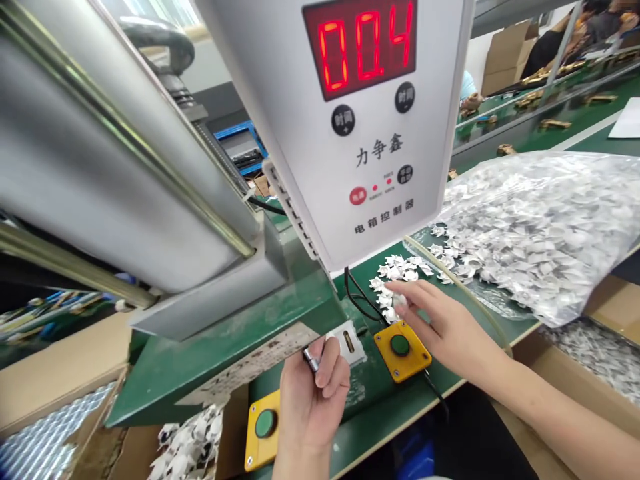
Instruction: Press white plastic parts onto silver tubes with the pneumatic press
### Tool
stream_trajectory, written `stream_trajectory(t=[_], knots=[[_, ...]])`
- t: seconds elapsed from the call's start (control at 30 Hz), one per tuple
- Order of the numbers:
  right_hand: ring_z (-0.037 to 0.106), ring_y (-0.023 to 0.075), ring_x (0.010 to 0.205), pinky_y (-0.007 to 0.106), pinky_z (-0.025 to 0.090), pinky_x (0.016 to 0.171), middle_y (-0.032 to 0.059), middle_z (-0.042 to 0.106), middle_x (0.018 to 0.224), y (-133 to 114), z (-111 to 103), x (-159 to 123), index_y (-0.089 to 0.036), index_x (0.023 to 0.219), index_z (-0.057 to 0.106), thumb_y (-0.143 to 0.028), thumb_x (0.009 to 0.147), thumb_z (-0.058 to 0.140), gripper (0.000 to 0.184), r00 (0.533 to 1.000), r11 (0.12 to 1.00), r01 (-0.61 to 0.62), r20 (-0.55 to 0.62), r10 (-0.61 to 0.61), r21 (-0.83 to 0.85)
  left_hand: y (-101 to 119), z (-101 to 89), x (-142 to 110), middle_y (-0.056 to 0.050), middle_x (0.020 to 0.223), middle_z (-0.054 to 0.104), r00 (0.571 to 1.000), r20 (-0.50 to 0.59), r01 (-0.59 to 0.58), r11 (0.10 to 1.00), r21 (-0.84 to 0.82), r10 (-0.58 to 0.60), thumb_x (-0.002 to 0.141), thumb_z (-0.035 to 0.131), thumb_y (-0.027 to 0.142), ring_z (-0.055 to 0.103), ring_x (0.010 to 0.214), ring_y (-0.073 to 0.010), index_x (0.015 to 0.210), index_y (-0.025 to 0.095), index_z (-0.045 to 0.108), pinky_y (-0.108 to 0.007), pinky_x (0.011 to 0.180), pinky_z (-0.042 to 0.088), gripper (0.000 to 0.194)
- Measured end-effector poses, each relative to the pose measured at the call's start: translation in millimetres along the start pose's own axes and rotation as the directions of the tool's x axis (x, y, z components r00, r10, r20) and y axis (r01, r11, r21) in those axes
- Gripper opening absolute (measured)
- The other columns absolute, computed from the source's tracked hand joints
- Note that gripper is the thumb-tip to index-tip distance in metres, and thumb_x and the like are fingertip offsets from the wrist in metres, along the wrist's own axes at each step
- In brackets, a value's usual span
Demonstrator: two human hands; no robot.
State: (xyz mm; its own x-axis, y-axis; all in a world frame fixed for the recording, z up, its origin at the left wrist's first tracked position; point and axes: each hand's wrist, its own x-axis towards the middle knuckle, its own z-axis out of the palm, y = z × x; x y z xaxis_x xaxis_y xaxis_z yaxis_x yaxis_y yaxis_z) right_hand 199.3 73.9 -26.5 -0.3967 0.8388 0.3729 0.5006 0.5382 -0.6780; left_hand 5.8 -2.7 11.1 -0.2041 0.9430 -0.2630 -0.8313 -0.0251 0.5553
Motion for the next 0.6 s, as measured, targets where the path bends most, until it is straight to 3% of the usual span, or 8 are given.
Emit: stream_trajectory(t=[0.1, 0.17, 0.3, 0.37, 0.47, 0.6], knots=[[0.058, 0.0203, 0.095, 0.030, 0.047, 0.079, 0.0054, 0.059, 0.107, -37, -7, -4, -0.027, 0.111, 0.054, -0.036, 0.095, 0.041, 0.023, 0.996, 0.999, 0.012, 0.086, -0.014, 0.030, 0, -4.0, -7, 0.005, 0.045, 0.039, 0.998, -0.046, -0.041, 0.991, 0.126, 0.047, 0.068, 0.068, 0.017, 0.031, 0.036, -0.0036, 0.058, 0.014, 0.053, -0.016, 0.035, 0.021, 0.019], [0.058, 0.0197, 0.091, 0.030, 0.047, 0.077, 0.0052, 0.060, 0.099, -50, -3, -7, -0.025, 0.106, 0.053, -0.035, 0.095, 0.040, 0.020, 0.993, 0.998, -0.011, 0.114, 0.003, 0.067, -5, -11.3, -15, 0.005, 0.039, 0.037, 0.994, -0.085, -0.043, 0.973, 0.227, 0.064, 0.080, 0.060, 0.027, 0.027, 0.034, -0.0040, 0.063, 0.014, 0.057, -0.016, 0.034, 0.018, 0.023], [0.059, 0.0188, 0.088, 0.030, 0.049, 0.075, 0.0059, 0.061, 0.098, -62, 21, -17, -0.024, 0.106, 0.050, -0.030, 0.094, 0.040, 0.017, 0.992, 0.985, 0.016, 0.117, -0.036, 0.171, -24, -29.3, -32, 0.007, 0.030, 0.034, 0.991, -0.128, 0.098, 0.895, 0.436, -0.046, 0.089, 0.045, 0.049, 0.017, 0.028, -0.0049, 0.106, 0.014, 0.062, -0.017, 0.030, 0.009, 0.043], [0.058, 0.0195, 0.096, 0.031, 0.049, 0.080, 0.0068, 0.061, 0.104, -67, 34, -21, -0.024, 0.107, 0.050, -0.027, 0.093, 0.043, 0.017, 0.985, 0.975, 0.105, 0.117, -0.130, 0.197, -30, -35.1, -37, 0.008, 0.029, 0.036, 0.989, -0.111, 0.134, 0.903, 0.408, -0.097, 0.087, 0.044, 0.054, 0.017, 0.026, -0.0050, 0.119, 0.013, 0.055, -0.017, 0.030, 0.012, 0.053], [0.049, 0.0207, 0.115, 0.035, 0.044, 0.094, 0.0068, 0.057, 0.119, -69, 46, -26, -0.025, 0.110, 0.050, -0.024, 0.090, 0.049, 0.020, 0.936, 0.946, 0.290, 0.163, -0.312, 0.145, -29, -40.4, -41, 0.006, 0.038, 0.045, 0.990, -0.128, 0.104, 0.937, 0.333, -0.064, 0.080, 0.059, 0.053, 0.022, 0.027, -0.0028, 0.109, 0.015, 0.057, -0.015, 0.029, 0.014, 0.048], [0.045, 0.0214, 0.119, 0.039, 0.041, 0.099, 0.0028, 0.056, 0.123, -67, 48, -25, -0.027, 0.112, 0.055, -0.016, 0.089, 0.051, 0.026, 0.833, 0.862, 0.507, 0.270, -0.483, -0.021, -23, -51.2, -43, 0.007, 0.044, 0.042, 0.984, -0.171, 0.056, 0.850, 0.523, 0.041, 0.078, 0.059, 0.055, 0.024, 0.030, -0.0018, 0.101, 0.013, 0.062, -0.015, 0.030, 0.013, 0.047]])
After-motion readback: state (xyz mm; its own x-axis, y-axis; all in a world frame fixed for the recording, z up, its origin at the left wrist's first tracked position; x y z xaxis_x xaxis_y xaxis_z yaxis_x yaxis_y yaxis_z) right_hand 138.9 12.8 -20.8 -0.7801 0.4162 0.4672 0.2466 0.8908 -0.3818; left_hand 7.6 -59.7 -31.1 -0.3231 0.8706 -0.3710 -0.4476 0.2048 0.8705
